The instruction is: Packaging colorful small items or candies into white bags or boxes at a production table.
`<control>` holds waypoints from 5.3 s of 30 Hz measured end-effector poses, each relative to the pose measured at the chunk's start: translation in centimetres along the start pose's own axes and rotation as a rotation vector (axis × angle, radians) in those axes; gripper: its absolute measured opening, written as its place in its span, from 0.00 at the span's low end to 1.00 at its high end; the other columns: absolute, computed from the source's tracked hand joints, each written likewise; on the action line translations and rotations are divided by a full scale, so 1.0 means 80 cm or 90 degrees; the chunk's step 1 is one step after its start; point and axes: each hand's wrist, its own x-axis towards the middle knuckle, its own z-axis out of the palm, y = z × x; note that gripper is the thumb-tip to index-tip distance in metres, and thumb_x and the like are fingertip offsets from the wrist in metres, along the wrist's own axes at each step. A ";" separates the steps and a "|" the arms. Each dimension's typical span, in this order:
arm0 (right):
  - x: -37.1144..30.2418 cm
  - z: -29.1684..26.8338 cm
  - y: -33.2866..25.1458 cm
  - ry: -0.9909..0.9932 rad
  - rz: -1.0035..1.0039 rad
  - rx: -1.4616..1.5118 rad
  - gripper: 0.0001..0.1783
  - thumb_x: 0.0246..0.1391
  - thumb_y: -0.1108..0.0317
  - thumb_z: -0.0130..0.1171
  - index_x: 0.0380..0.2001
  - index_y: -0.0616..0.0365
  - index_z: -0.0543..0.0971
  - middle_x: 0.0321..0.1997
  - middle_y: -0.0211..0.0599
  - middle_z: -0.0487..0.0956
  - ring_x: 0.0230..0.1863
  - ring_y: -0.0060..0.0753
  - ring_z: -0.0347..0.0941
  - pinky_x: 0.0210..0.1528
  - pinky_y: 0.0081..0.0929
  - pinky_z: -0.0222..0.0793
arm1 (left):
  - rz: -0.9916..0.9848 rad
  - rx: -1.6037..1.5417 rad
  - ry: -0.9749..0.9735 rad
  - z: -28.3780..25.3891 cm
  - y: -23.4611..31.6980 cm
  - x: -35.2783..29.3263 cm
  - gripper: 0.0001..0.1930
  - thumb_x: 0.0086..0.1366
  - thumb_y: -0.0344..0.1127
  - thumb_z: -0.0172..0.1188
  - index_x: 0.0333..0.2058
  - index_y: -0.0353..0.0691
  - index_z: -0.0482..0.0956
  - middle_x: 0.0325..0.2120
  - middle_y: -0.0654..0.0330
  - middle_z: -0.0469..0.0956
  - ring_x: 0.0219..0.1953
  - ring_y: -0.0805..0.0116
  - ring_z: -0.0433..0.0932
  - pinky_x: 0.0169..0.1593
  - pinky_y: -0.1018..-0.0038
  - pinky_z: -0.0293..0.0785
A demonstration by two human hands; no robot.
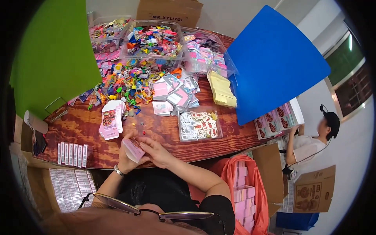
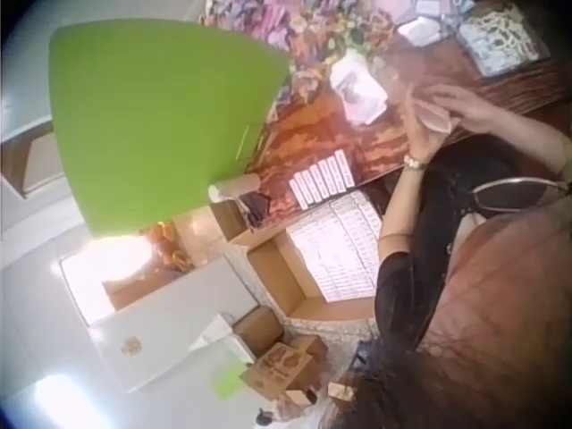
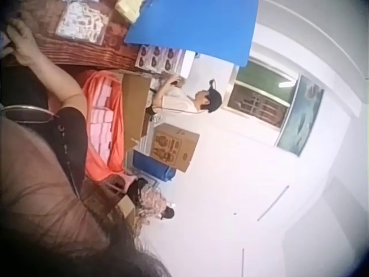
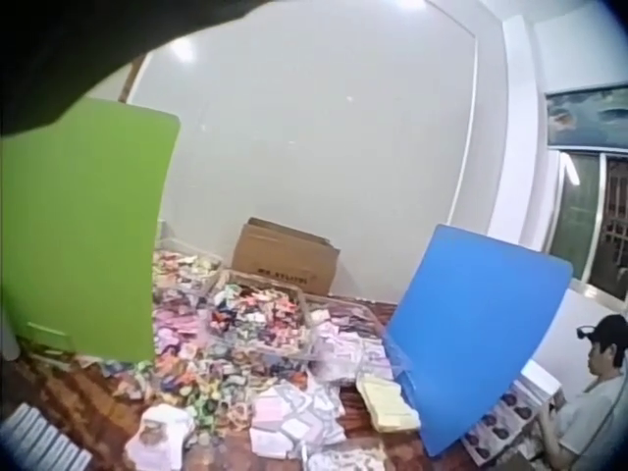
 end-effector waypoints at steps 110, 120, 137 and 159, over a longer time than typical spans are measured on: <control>-0.066 -0.125 -0.214 0.245 -0.412 -1.204 0.11 0.53 0.72 0.65 0.42 0.57 0.83 0.38 0.43 0.83 0.38 0.46 0.80 0.42 0.34 0.77 | -0.149 0.198 0.080 0.011 -0.014 -0.016 0.45 0.46 0.39 0.78 0.60 0.31 0.63 0.50 0.44 0.71 0.53 0.43 0.70 0.57 0.55 0.68; -0.063 -0.198 -0.175 0.304 -0.107 -1.324 0.20 0.49 0.61 0.71 0.46 0.49 0.80 0.43 0.42 0.78 0.42 0.48 0.78 0.42 0.43 0.75 | -0.131 0.203 0.022 0.015 -0.008 -0.018 0.48 0.45 0.39 0.79 0.63 0.33 0.63 0.56 0.44 0.71 0.56 0.44 0.70 0.59 0.55 0.68; -0.058 -0.214 -0.157 0.309 -0.292 -1.479 0.05 0.51 0.64 0.67 0.33 0.47 0.85 0.35 0.32 0.83 0.38 0.41 0.77 0.43 0.37 0.75 | -0.122 0.197 0.020 0.017 -0.004 -0.014 0.48 0.45 0.40 0.79 0.63 0.32 0.63 0.56 0.44 0.70 0.56 0.43 0.70 0.60 0.55 0.67; -0.057 -0.214 -0.159 0.267 -0.269 -1.238 0.10 0.52 0.67 0.68 0.38 0.53 0.81 0.35 0.41 0.79 0.34 0.45 0.78 0.39 0.37 0.75 | -0.104 0.211 0.025 0.014 -0.005 -0.017 0.48 0.44 0.37 0.78 0.63 0.35 0.63 0.55 0.46 0.71 0.57 0.46 0.71 0.59 0.58 0.69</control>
